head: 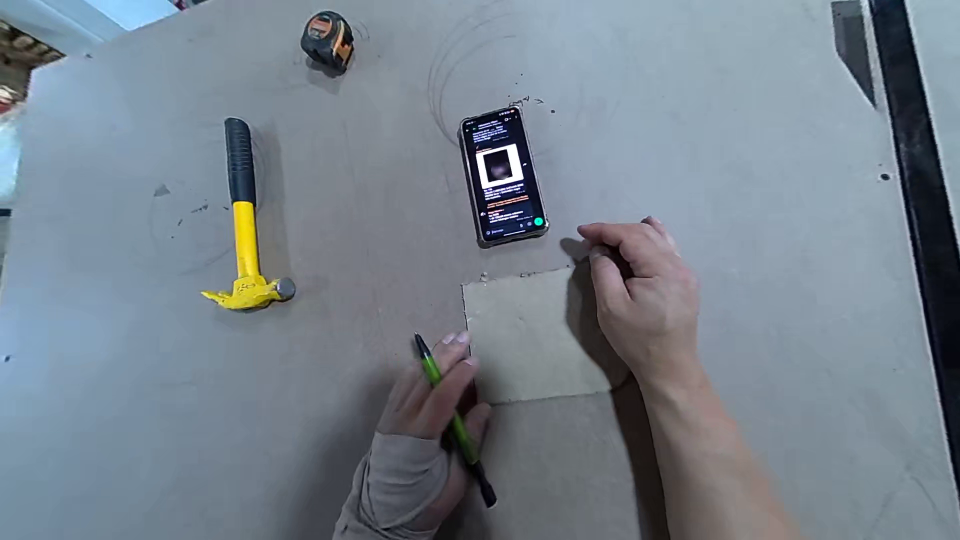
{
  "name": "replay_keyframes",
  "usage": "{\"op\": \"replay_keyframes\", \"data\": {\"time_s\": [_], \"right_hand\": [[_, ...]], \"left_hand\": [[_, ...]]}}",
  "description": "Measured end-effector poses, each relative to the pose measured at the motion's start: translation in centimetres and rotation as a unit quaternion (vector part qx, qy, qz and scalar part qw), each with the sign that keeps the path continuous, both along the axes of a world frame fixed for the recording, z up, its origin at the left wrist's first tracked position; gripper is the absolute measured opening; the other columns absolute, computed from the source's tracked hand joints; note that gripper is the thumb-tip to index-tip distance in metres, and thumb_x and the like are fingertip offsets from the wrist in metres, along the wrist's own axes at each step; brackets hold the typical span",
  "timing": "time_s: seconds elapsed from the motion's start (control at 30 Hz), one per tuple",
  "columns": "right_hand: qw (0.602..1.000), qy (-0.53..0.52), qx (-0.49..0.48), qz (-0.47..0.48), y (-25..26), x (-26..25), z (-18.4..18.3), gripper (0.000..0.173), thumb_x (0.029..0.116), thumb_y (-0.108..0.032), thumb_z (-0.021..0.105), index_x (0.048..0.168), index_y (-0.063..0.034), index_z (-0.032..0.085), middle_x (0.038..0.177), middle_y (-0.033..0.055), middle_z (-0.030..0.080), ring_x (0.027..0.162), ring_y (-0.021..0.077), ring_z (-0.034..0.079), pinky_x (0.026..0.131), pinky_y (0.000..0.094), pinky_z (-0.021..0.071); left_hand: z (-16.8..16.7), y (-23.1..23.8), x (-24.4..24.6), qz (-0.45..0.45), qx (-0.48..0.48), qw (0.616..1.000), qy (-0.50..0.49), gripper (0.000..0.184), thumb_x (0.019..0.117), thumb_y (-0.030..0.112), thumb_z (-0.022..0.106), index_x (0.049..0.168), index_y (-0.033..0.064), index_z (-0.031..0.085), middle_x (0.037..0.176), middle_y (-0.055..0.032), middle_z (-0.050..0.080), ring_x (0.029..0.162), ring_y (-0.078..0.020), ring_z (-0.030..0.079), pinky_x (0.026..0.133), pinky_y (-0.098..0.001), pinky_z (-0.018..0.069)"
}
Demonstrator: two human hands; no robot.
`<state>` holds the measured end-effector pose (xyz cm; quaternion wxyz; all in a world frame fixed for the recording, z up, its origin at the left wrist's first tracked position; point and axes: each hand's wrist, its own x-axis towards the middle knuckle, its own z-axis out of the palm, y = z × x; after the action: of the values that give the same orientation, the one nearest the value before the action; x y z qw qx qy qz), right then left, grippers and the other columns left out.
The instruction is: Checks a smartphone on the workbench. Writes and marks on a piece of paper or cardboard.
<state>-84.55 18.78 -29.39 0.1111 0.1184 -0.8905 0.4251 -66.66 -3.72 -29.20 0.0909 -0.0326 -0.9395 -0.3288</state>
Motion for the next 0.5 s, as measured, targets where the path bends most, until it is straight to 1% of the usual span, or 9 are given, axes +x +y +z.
{"op": "replay_keyframes", "data": {"time_s": [0.07,0.13,0.2,0.23,0.27,0.3,0.37,0.43,0.5], "right_hand": [[1.0,0.006,0.007,0.019,-0.1,0.2,0.0,0.026,0.1009,-0.016,0.054,0.115,-0.0153,0.076,0.103,-0.0047,0.074,0.105,0.0085,0.068,0.121,0.0503,0.0371],[0.999,0.018,0.011,0.04,-0.4,0.4,0.0,0.024,0.1009,-0.019,0.057,0.116,-0.0155,0.077,0.102,-0.0046,0.074,0.101,0.0079,0.069,0.12,0.0513,0.038],[0.997,0.049,-0.002,0.052,-0.8,0.8,0.4,0.024,0.1004,-0.018,0.059,0.117,-0.0132,0.076,0.104,-0.0028,0.074,0.103,0.0102,0.069,0.118,0.0525,0.0405],[0.996,0.07,-0.009,0.056,-1.1,1.2,0.8,0.024,0.1002,-0.016,0.06,0.118,-0.0119,0.075,0.107,-0.0016,0.075,0.105,0.0122,0.07,0.115,0.0527,0.0435],[0.994,0.086,-0.014,0.062,-1.3,1.5,1.1,0.023,0.0994,-0.016,0.061,0.117,-0.0119,0.076,0.108,-0.0011,0.075,0.105,0.0133,0.069,0.109,0.0492,0.0483],[0.992,0.095,-0.023,0.079,-1.7,1.9,1.2,0.022,0.0988,-0.016,0.062,0.115,-0.0115,0.077,0.107,0.0,0.075,0.102,0.014,0.068,0.097,0.0423,0.0523],[0.986,0.102,-0.044,0.124,-2.8,2.6,1.2,0.019,0.0973,-0.015,0.065,0.11,-0.01,0.079,0.1,0.0,0.075,0.093,0.0113,0.069,0.081,0.0318,0.0575],[0.981,0.09,-0.057,0.161,-3.7,3.1,1.0,0.018,0.0972,-0.017,0.066,0.107,-0.0095,0.079,0.093,-0.0012,0.074,0.085,0.0079,0.068,0.074,0.0275,0.0581],[0.98,0.051,-0.041,0.188,-4.0,3.3,0.5,0.018,0.0983,-0.022,0.066,0.106,-0.0141,0.079,0.092,-0.0056,0.073,0.082,0.0031,0.067,0.071,0.0236,0.0581]], "left_hand": [[-0.2,0.0,0.3,-0.005,-0.022,1.0,-0.006,0.042,0.0969,0.036,0.067,0.136,0.0225,0.065,0.148,-0.003,0.059,0.142,-0.0242,0.05,0.119,-0.0517,0.0423],[0.2,-0.7,0.0,0.01,0.049,0.999,-0.005,0.037,0.1019,0.029,0.06,0.138,0.0212,0.064,0.142,-0.002,0.064,0.136,-0.0242,0.057,0.115,-0.0508,0.0472],[1.4,-2.5,-1.4,0.035,0.173,0.984,-0.028,0.041,0.1093,0.043,0.045,0.141,0.0217,0.059,0.128,0.0005,0.072,0.119,-0.0204,0.068,0.103,-0.0432,0.0569],[1.8,-3.7,-2.9,0.042,0.249,0.967,-0.042,0.05,0.1084,0.05,0.042,0.142,0.0171,0.059,0.111,-0.0018,0.076,0.101,-0.0189,0.073,0.092,-0.0393,0.0605],[1.9,-4.9,-4.4,0.04,0.314,0.947,-0.059,0.058,0.1078,0.054,0.039,0.142,0.0115,0.06,0.095,-0.0045,0.075,0.083,-0.0176,0.071,0.078,-0.0354,0.0609],[2.0,-5.9,-6.0,0.032,0.34,0.937,-0.072,0.062,0.1086,0.054,0.034,0.137,0.0072,0.063,0.084,-0.0043,0.073,0.071,-0.0148,0.068,0.068,-0.0313,0.0596],[2.1,-7.3,-8.8,0.007,0.374,0.923,-0.089,0.059,0.1109,0.045,0.031,0.118,0.0025,0.071,0.075,-0.004,0.068,0.062,-0.0115,0.062,0.059,-0.0262,0.0551],[2.0,-7.6,-10.9,-0.019,0.407,0.908,-0.093,0.05,0.1115,0.037,0.035,0.104,0.0038,0.072,0.082,-0.0028,0.069,0.068,-0.0102,0.063,0.064,-0.0248,0.0554],[1.8,-7.6,-12.2,-0.071,0.45,0.886,-0.09,0.044,0.1115,0.031,0.033,0.099,0.007,0.068,0.109,-0.0067,0.068,0.097,-0.019,0.066,0.088,-0.0354,0.0561]]}}
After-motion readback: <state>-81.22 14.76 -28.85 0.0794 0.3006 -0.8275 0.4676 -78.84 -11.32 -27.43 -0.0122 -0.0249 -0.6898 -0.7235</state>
